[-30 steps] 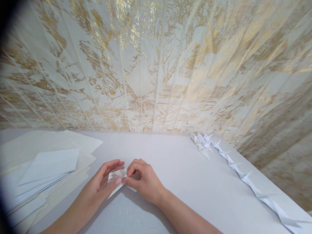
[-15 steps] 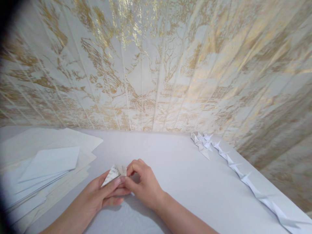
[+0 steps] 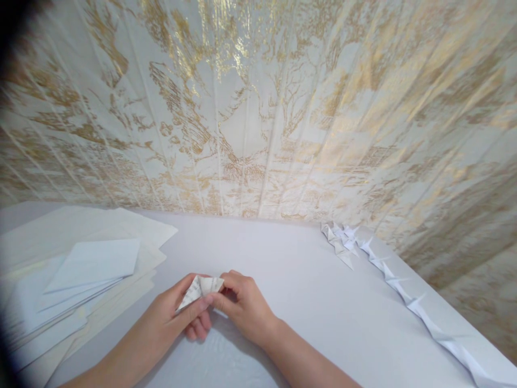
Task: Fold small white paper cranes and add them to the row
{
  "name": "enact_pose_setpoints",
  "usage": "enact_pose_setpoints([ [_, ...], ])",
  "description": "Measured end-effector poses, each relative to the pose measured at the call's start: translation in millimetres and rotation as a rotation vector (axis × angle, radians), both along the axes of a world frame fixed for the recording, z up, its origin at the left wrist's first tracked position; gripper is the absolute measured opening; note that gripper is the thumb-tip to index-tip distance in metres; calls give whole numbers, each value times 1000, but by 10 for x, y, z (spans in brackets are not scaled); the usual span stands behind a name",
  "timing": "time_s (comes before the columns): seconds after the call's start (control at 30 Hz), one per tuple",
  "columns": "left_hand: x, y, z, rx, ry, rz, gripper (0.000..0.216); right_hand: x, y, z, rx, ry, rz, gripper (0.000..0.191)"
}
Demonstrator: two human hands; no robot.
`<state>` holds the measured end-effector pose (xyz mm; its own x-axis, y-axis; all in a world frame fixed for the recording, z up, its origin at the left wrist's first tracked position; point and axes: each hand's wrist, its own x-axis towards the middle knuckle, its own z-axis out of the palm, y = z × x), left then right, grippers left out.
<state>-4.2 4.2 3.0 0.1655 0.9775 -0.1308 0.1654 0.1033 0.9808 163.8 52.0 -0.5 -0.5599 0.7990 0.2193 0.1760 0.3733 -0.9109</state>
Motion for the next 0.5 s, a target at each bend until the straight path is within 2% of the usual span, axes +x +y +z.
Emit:
enact_pose_setpoints([
  [0.17, 5, -5, 5, 12, 19, -21, 35, 2, 6, -37, -11, 11, -8, 49],
  [0.3, -5, -5, -12, 1, 28, -31, 31, 35, 13, -16, -104, 85, 32, 39],
  [0.37, -22, 2, -31, -1, 23, -46, 28, 74, 26, 20, -48, 113, 47, 39],
  [0.43, -45, 13, -50, 1, 12, -63, 26, 121, 48, 58, 87, 69, 83, 38],
  [0.5, -67, 27, -64, -2, 18, -76, 27, 162, 69, 87, 206, -21, 142, 24],
])
